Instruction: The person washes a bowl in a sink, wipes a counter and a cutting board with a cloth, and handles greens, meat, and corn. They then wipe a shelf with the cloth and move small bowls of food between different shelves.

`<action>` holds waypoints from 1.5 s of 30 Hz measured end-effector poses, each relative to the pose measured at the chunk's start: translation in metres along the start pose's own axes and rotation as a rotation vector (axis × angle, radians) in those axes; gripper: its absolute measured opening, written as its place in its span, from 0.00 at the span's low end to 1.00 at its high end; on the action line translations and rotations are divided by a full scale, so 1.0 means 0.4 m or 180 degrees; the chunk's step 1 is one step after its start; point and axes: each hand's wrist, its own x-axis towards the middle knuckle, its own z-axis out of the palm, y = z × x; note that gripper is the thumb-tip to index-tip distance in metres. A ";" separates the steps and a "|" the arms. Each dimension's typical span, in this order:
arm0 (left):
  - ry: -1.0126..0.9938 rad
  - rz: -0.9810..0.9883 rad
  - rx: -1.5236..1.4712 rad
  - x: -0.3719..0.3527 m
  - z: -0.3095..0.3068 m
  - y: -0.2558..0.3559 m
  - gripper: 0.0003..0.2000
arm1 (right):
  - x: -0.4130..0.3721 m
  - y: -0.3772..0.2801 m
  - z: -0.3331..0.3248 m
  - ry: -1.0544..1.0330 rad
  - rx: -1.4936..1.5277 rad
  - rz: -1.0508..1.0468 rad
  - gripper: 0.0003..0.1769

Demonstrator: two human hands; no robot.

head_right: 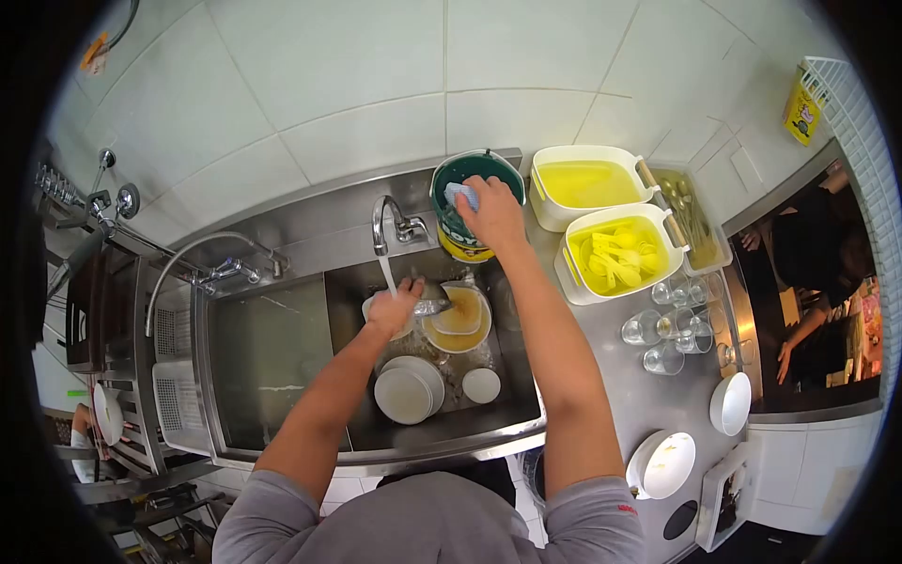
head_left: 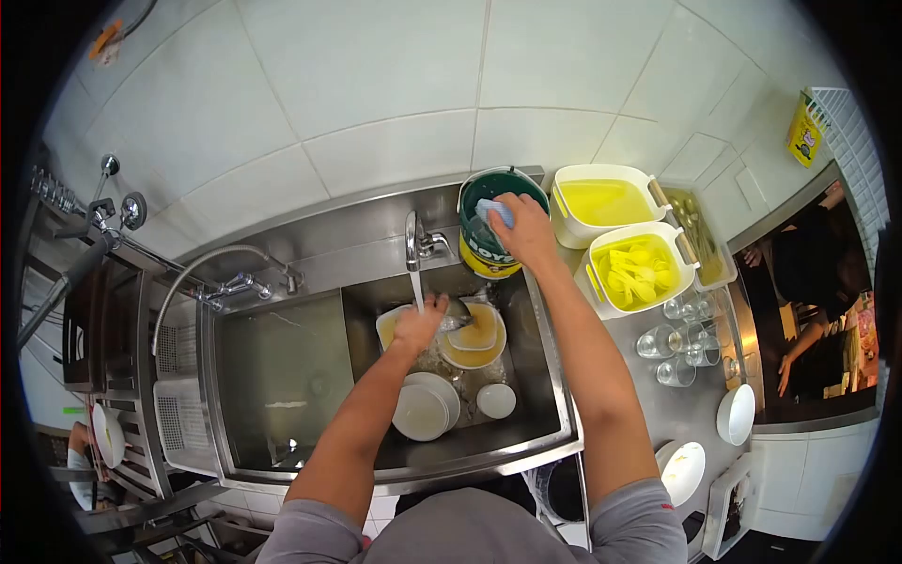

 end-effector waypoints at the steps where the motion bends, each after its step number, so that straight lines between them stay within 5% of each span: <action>1: 0.0007 0.0050 0.0099 0.006 -0.016 0.006 0.22 | 0.011 0.033 0.033 -0.0065 -0.0202 -0.0047 0.13; 3: -0.0025 0.0088 0.0296 -0.027 -0.043 0.006 0.20 | 0.013 0.030 0.059 0.0243 -0.0382 -0.0299 0.12; 5: 0.0313 -0.0672 -0.0421 -0.080 -0.010 -0.038 0.15 | -0.049 -0.023 0.074 0.1003 -0.0325 -0.0679 0.11; 9: 0.0411 -0.2627 -0.2148 -0.210 0.037 -0.091 0.12 | -0.259 -0.121 0.263 0.0148 0.1575 -0.0343 0.07; 11: 0.0520 -0.3274 -0.2871 -0.261 0.093 -0.094 0.13 | -0.298 -0.191 0.358 -0.0719 0.2016 0.0469 0.06; 14: 0.0812 -0.3948 -0.5148 -0.303 0.170 -0.050 0.13 | -0.274 -0.253 0.424 -0.1340 0.3181 0.2174 0.14; 17: 0.0829 -0.4714 -0.5988 -0.308 0.230 -0.001 0.13 | -0.278 -0.237 0.543 -0.0861 0.3000 0.2724 0.14; 18: 0.0784 -0.4801 -0.6129 -0.300 0.254 0.005 0.13 | -0.279 -0.236 0.543 -0.0803 0.3514 0.3105 0.14; 24: 0.0961 -0.4987 -0.7213 -0.164 0.293 0.029 0.10 | -0.273 -0.194 0.500 -0.1288 0.4375 0.2864 0.08; 26: 0.1047 -0.4842 -0.7584 -0.088 0.274 0.038 0.09 | -0.238 -0.256 0.451 -0.0651 0.4684 0.3230 0.07; 28: 0.1098 -0.4793 -0.7341 -0.023 0.275 0.036 0.10 | -0.240 -0.254 0.441 -0.0229 0.5306 0.3262 0.04; 32: 0.0986 -0.4086 -0.7109 0.004 0.264 0.011 0.13 | -0.299 -0.238 0.327 -0.2134 0.5672 0.2686 0.12; 35: 0.0865 -0.3547 -0.6933 -0.025 0.239 -0.007 0.15 | -0.314 -0.088 0.367 -0.1226 0.4638 0.2592 0.13; 37: 0.0636 -0.3812 -0.6331 0.001 0.159 -0.002 0.14 | -0.275 0.047 0.439 -0.0447 0.4206 0.2654 0.13; 39: 0.0427 -0.3655 -0.5875 -0.003 0.151 0.004 0.14 | -0.206 0.044 0.456 -0.0162 0.4507 0.3598 0.16; 42: 0.0264 -0.3598 -0.4961 -0.052 0.095 0.049 0.11 | -0.182 -0.017 0.498 0.0020 0.4357 0.3509 0.23; 45: 0.0029 -0.3570 -0.4118 -0.141 0.095 0.053 0.09 | -0.176 -0.026 0.501 0.0519 0.5426 0.3895 0.30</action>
